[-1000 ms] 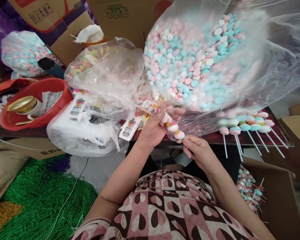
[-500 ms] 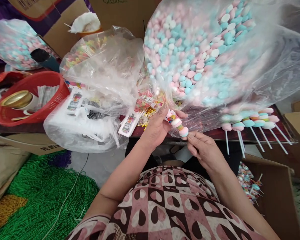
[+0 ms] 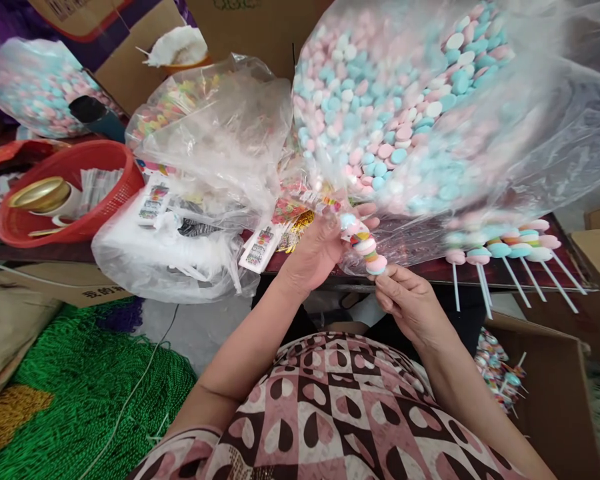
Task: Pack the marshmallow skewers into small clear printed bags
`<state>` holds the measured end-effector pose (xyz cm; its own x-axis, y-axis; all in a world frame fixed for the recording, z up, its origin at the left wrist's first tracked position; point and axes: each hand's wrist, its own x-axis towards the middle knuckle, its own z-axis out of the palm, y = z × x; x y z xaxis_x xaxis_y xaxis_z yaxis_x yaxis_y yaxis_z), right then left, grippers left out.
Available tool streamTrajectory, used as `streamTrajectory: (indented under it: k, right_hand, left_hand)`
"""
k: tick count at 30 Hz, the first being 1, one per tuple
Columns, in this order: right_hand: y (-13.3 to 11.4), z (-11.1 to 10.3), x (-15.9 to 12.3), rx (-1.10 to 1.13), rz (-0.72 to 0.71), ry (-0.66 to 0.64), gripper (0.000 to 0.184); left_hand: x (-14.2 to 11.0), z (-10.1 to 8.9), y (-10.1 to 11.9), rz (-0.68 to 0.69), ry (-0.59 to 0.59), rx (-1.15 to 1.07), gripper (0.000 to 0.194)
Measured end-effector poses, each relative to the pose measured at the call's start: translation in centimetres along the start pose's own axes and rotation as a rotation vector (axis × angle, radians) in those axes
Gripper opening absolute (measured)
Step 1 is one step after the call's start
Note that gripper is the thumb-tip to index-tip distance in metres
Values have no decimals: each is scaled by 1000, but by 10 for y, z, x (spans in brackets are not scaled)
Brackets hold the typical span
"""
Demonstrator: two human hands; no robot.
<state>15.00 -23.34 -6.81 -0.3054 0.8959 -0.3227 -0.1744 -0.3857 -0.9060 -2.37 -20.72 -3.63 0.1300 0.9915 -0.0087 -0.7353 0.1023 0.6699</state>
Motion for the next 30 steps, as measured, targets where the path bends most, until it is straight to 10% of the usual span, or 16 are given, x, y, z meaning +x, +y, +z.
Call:
streamTrajectory:
  k: [6, 21, 30]
  right_hand:
    - [-1, -9, 0, -113, -35, 59, 34]
    - [2, -15, -8, -142, 65, -186, 38]
    - [19, -7, -6, -363, -191, 88, 28]
  left_hand:
    - [7, -6, 10, 94, 192, -74, 9]
    - [4, 0, 3, -34, 255, -143, 22]
    - [2, 2, -14, 128, 282, 41, 29]
